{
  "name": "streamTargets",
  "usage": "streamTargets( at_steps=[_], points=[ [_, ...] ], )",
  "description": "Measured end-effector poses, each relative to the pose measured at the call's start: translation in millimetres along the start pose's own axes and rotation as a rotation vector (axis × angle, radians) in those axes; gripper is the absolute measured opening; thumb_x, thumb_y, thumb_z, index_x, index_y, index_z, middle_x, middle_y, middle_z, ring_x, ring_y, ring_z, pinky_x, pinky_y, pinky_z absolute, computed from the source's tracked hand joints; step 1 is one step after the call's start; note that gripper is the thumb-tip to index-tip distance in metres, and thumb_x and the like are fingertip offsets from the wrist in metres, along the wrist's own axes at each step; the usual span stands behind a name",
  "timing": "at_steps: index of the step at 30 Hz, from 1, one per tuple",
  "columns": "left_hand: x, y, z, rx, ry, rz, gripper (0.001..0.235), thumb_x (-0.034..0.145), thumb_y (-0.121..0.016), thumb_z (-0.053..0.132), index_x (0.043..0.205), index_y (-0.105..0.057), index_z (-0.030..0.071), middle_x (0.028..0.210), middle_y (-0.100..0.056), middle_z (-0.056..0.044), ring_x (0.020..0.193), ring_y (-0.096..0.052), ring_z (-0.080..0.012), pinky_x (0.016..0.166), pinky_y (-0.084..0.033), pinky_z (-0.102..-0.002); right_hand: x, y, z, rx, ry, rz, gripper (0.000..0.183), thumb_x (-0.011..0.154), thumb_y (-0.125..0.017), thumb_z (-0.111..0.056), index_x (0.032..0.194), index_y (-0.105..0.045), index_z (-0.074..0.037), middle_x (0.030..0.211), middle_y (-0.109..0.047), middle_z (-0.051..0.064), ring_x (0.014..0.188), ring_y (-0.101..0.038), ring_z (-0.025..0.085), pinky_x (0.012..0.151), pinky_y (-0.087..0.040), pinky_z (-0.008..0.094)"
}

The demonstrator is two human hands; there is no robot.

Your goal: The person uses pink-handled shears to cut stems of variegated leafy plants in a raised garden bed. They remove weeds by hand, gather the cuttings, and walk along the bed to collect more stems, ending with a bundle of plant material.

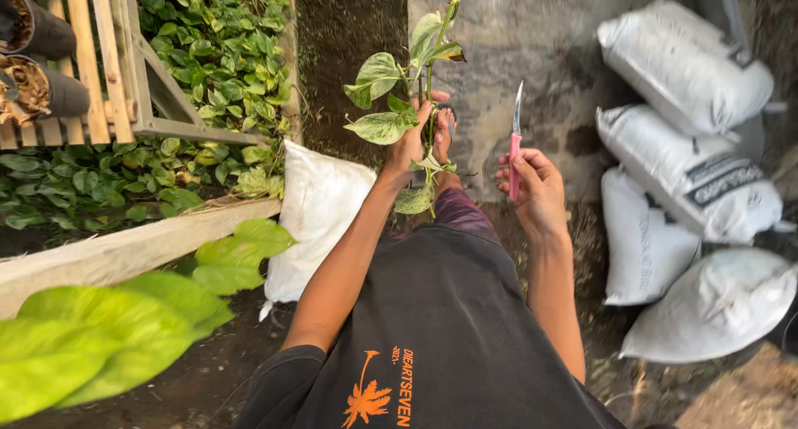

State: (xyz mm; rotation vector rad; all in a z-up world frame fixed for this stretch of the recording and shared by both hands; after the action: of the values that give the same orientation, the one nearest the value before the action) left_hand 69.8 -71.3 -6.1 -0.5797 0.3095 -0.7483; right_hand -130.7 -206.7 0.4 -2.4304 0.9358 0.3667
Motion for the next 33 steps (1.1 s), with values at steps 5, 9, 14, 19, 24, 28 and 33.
streamTargets(
  at_steps=[5,9,14,19,24,28,33],
  points=[
    [141.4,32.7,26.0,0.035,-0.067,0.174,0.031,0.113,-0.044,0.028,0.124,-0.061,0.004,0.084,-0.062,-0.003,0.071,-0.055,-0.0095,0.066,-0.047,-0.023,151.0,-38.6,-51.7,-0.184,-0.088,-0.135,0.01,0.102,-0.063,-0.015,0.106,-0.065,-0.005,0.102,-0.071,0.005,0.085,-0.067,0.013,0.071,-0.055,0.028],
    [230.1,45.6,67.7,0.015,-0.139,0.203,0.028,0.112,-0.044,0.027,0.12,-0.059,0.005,0.08,-0.061,-0.004,0.066,-0.054,-0.0099,0.062,-0.047,-0.024,250.2,-93.3,-111.9,-0.33,-0.089,-0.254,0.008,0.102,-0.064,-0.013,0.103,-0.064,-0.005,0.097,-0.069,0.004,0.086,-0.067,0.013,0.071,-0.053,0.027],
    [331.6,85.2,110.0,0.001,-0.236,0.304,0.029,0.114,-0.043,0.027,0.123,-0.058,0.004,0.084,-0.059,-0.004,0.071,-0.054,-0.0109,0.067,-0.048,-0.025,378.0,-169.0,-183.3,-0.392,-0.013,-0.448,0.008,0.103,-0.064,-0.013,0.106,-0.063,-0.006,0.102,-0.07,0.004,0.089,-0.066,0.011,0.079,-0.055,0.026],
    [472.8,131.4,134.8,-0.06,-0.241,0.343,0.03,0.113,-0.045,0.029,0.121,-0.059,0.004,0.083,-0.06,-0.005,0.069,-0.054,-0.0106,0.065,-0.048,-0.025,513.1,-228.4,-219.1,-0.374,-0.011,-0.463,0.01,0.104,-0.064,-0.014,0.108,-0.064,-0.004,0.103,-0.069,0.005,0.09,-0.068,0.014,0.081,-0.056,0.028],
    [639.9,180.2,167.6,-0.142,-0.238,0.314,0.031,0.11,-0.05,0.031,0.121,-0.062,0.004,0.081,-0.061,-0.004,0.069,-0.054,-0.0096,0.064,-0.047,-0.024,643.2,-276.9,-242.7,-0.212,-0.09,-0.488,0.009,0.102,-0.064,-0.013,0.108,-0.062,-0.006,0.108,-0.07,0.007,0.093,-0.067,0.016,0.077,-0.055,0.032],
    [765.8,200.7,228.0,-0.066,-0.295,0.243,0.034,0.109,-0.048,0.035,0.121,-0.063,0.006,0.079,-0.061,-0.002,0.066,-0.055,-0.0091,0.06,-0.048,-0.025,742.6,-315.9,-288.4,-0.249,-0.047,-0.483,0.011,0.101,-0.062,-0.012,0.111,-0.062,-0.008,0.108,-0.069,0.006,0.097,-0.068,0.018,0.085,-0.057,0.033],
    [844.3,261.9,291.3,-0.114,-0.303,0.354,0.033,0.111,-0.048,0.037,0.122,-0.059,0.008,0.082,-0.059,-0.001,0.069,-0.053,-0.0084,0.064,-0.046,-0.023,867.7,-393.4,-320.8,-0.217,-0.017,-0.54,0.01,0.106,-0.06,-0.011,0.114,-0.063,-0.006,0.103,-0.068,0.009,0.093,-0.068,0.02,0.082,-0.056,0.035]
  ],
)
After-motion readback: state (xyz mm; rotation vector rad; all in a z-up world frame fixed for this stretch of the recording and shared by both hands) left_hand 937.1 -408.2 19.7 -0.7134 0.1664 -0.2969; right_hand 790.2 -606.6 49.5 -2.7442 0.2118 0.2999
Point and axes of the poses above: each hand's wrist, its own x-axis towards the middle knuckle, its own y-axis out of the back of the hand, z = x × y, the point moved 10 cm from there along x, towards the middle knuckle
